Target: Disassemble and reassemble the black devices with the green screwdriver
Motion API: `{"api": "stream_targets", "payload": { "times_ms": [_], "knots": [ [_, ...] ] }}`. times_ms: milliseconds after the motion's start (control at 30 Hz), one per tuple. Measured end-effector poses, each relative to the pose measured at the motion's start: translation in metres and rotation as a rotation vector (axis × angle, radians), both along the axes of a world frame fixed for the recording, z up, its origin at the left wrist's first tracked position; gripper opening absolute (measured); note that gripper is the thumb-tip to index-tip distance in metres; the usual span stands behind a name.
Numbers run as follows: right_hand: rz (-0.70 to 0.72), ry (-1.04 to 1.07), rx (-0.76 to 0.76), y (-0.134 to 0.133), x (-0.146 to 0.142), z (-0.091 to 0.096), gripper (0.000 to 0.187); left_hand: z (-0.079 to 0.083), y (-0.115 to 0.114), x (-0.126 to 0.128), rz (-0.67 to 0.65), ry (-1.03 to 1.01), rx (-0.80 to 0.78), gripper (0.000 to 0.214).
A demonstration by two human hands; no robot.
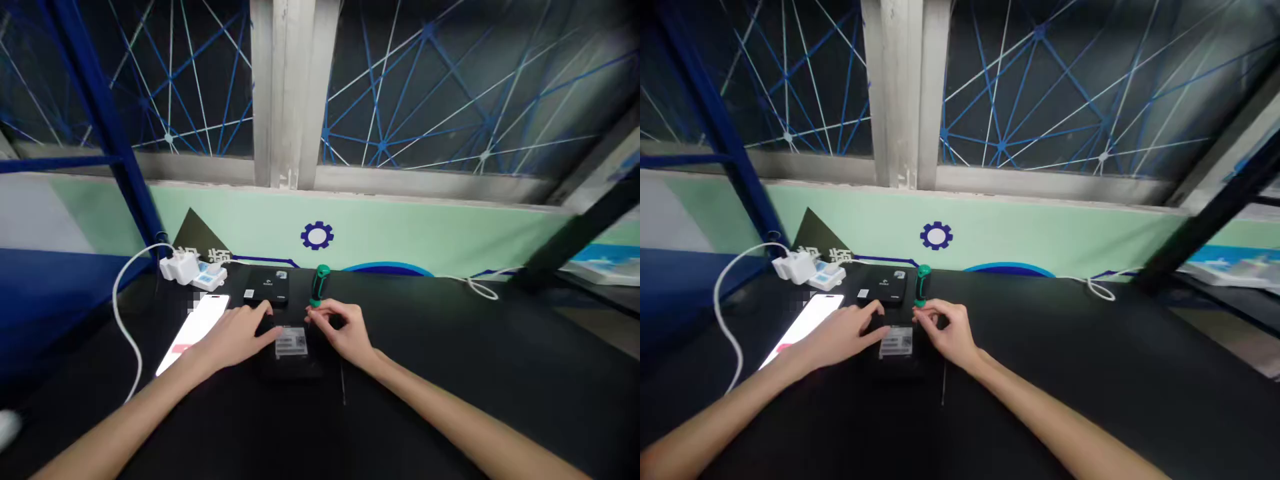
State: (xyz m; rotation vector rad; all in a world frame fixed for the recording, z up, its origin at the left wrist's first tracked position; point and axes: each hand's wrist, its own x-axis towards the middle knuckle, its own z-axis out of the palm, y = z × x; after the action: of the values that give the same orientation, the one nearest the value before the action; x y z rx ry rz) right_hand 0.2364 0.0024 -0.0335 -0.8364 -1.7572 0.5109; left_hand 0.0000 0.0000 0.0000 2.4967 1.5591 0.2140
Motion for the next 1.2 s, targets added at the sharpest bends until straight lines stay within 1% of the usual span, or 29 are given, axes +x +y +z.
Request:
{"api": "stream_targets", "payload": {
  "times_ms": [233, 400, 800, 1067, 1133, 1200],
  "knots": [
    [0.006, 0.003, -0.012, -0.0016, 0.0010, 0.0014, 0.017, 0.0020, -0.0008, -0.0007, 0.010, -0.005, -0.006, 0.046],
    [-0.002, 0.015, -0.018, -0.0016, 0.0017, 0.0008, 0.016, 0.0012, -0.0008, -0.0015, 0.007, -0.010, 0.005, 0.045],
    [-0.024, 0.051, -0.043, -0.0004, 0.0008, -0.0006, 0.020, -0.0008, 0.0001, -0.0021, 0.008, -0.011, 0.011, 0.046],
    [-0.042, 0.068, -0.043, -0.0004, 0.0004, -0.0011, 0.030, -0.0017, -0.0001, -0.0026, 0.009, -0.018, 0.020, 0.049],
    [-0.043, 0.078, -0.045, 0.0000, 0.0006, -0.0019, 0.026, -0.0019, 0.0001, -0.0024, 0.009, -0.014, 0.018, 0.048],
    [-0.048, 0.103, -0.049, -0.0001, 0.0009, -0.0028, 0.017, -0.0013, 0.0001, -0.0022, 0.011, -0.013, 0.014, 0.048]
  ]
}}
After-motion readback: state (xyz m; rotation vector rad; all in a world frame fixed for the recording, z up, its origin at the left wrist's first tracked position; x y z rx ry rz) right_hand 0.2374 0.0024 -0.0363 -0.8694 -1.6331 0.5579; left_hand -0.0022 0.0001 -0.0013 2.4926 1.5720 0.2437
